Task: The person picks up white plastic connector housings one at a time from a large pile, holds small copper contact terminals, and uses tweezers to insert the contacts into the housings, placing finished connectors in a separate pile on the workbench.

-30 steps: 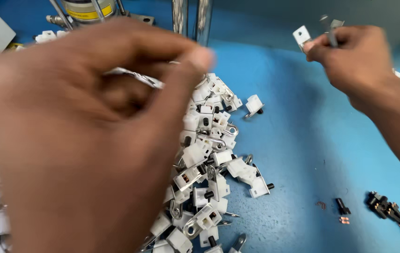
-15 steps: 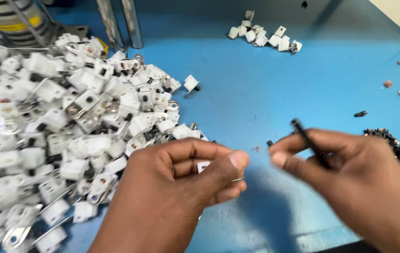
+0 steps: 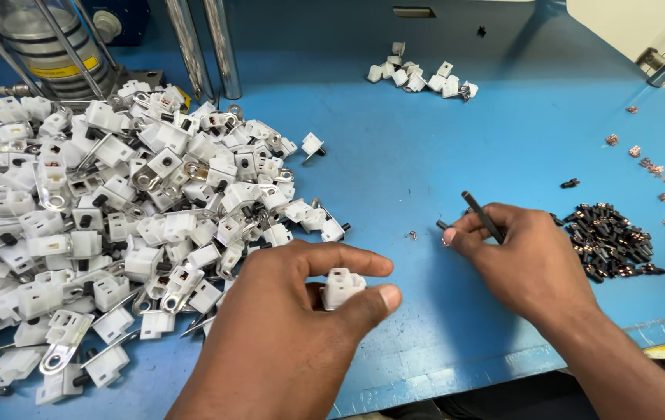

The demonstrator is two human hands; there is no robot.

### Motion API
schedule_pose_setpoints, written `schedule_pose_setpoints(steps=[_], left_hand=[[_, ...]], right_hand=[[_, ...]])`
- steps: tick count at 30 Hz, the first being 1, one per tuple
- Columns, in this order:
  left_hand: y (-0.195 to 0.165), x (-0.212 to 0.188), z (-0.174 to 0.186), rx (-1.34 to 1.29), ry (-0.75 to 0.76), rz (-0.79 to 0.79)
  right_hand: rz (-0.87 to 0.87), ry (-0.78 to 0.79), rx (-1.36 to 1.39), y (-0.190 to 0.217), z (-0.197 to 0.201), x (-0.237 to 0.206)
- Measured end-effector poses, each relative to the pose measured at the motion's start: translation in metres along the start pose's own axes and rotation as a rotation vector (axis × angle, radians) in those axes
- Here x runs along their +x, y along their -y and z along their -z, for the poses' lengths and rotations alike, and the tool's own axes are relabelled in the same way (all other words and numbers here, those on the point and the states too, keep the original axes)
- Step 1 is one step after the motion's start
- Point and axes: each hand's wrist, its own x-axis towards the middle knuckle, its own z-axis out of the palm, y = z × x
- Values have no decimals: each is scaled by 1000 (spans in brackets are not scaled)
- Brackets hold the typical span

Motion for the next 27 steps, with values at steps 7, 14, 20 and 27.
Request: schedule_pose_setpoints(steps=[7,14,20,27], left_hand=[[2,13,-16,-191,153,-137],[-31,50,-36,-59,128,-210],[-58,108,-49,485,59,-675],[-79,134,-49,736,295,-679]], right_hand=[[44,-44,26,-13,4,-3],[125,-62,62,-16,0,3],[104,11,28,-15,3,2],[23,46,-4,-10,9,4]])
